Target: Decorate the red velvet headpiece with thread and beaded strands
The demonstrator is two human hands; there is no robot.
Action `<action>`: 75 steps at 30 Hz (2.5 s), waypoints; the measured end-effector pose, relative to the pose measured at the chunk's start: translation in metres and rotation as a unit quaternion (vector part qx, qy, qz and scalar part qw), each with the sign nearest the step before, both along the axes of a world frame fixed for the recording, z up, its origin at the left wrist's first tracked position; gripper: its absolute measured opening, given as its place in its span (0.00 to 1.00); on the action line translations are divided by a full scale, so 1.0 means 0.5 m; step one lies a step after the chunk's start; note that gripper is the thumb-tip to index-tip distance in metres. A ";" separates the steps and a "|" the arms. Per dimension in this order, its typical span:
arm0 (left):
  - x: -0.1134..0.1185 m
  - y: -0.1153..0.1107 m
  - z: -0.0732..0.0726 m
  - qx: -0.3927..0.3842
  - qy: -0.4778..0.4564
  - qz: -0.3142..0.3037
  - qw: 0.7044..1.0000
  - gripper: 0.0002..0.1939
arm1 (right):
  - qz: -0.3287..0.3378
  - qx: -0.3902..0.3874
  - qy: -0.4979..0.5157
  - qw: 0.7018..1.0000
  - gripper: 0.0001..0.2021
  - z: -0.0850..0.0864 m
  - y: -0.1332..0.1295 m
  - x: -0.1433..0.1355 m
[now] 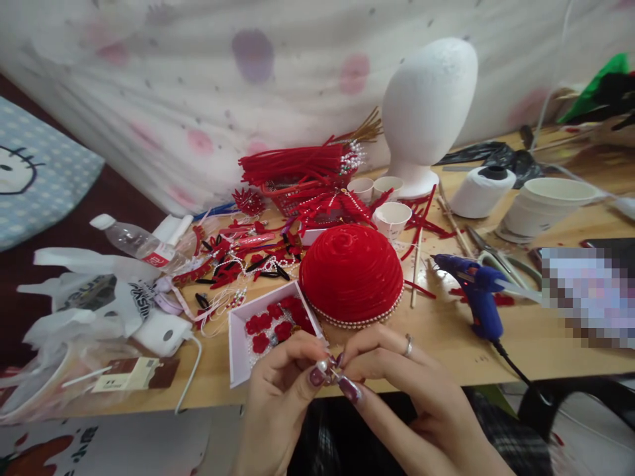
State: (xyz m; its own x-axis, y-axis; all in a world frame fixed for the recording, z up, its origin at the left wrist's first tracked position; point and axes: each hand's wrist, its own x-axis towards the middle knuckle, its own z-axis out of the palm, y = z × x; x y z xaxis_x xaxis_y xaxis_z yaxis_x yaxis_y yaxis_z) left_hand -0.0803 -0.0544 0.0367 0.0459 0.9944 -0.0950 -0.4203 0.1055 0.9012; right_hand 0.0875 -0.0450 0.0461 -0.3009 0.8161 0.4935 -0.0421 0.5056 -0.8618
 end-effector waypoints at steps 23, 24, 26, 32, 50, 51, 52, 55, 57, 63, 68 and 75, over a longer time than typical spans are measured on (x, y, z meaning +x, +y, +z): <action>-0.019 -0.009 -0.029 0.108 0.129 -0.050 0.984 0.03 | 0.028 0.007 -0.080 0.996 0.08 -0.008 0.011 0.017; -0.020 -0.007 -0.031 0.105 0.128 -0.048 0.985 0.03 | 0.028 0.008 -0.088 0.996 0.09 -0.009 0.012 0.018; -0.021 -0.004 -0.035 0.098 0.129 -0.045 0.986 0.03 | 0.024 0.016 -0.099 0.995 0.10 -0.010 0.014 0.019; -0.018 0.005 -0.031 0.115 0.171 -0.017 0.978 0.04 | 0.008 0.018 -0.104 0.994 0.12 -0.023 0.022 0.013; -0.007 0.024 -0.047 0.221 0.347 0.098 0.906 0.05 | -0.023 -0.020 -0.058 0.998 0.16 -0.042 0.039 0.008; -0.007 0.024 -0.047 0.223 0.353 0.099 0.903 0.05 | -0.031 -0.007 -0.070 0.997 0.16 -0.041 0.038 0.008; -0.007 0.024 -0.046 0.227 0.360 0.098 0.900 0.05 | -0.039 0.005 -0.082 0.996 0.16 -0.040 0.038 0.008; -0.006 0.024 -0.045 0.254 0.385 0.103 0.881 0.08 | -0.060 0.028 -0.106 0.992 0.15 -0.035 0.037 0.008; -0.005 0.025 -0.044 0.278 0.404 0.112 0.864 0.09 | -0.062 0.028 -0.108 0.992 0.14 -0.032 0.037 0.007; -0.003 0.035 -0.033 0.344 0.442 0.089 0.823 0.11 | -0.029 -0.009 -0.082 0.996 0.17 -0.035 0.041 0.013; 0.000 0.037 -0.032 0.339 0.422 0.065 0.838 0.08 | -0.017 -0.037 -0.079 0.996 0.16 -0.038 0.044 0.020; 0.006 0.034 -0.053 0.298 0.352 0.082 0.883 0.08 | -0.066 -0.046 -0.095 0.992 0.09 -0.044 0.038 0.015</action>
State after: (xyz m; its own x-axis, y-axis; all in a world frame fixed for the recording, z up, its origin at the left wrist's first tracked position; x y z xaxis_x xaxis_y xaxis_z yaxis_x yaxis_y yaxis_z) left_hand -0.0775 -0.0375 0.0103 0.0347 0.8653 0.5001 0.3011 -0.4862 0.8204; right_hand 0.0953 -0.0261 0.0243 -0.2684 0.8938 0.3594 0.1879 0.4145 -0.8905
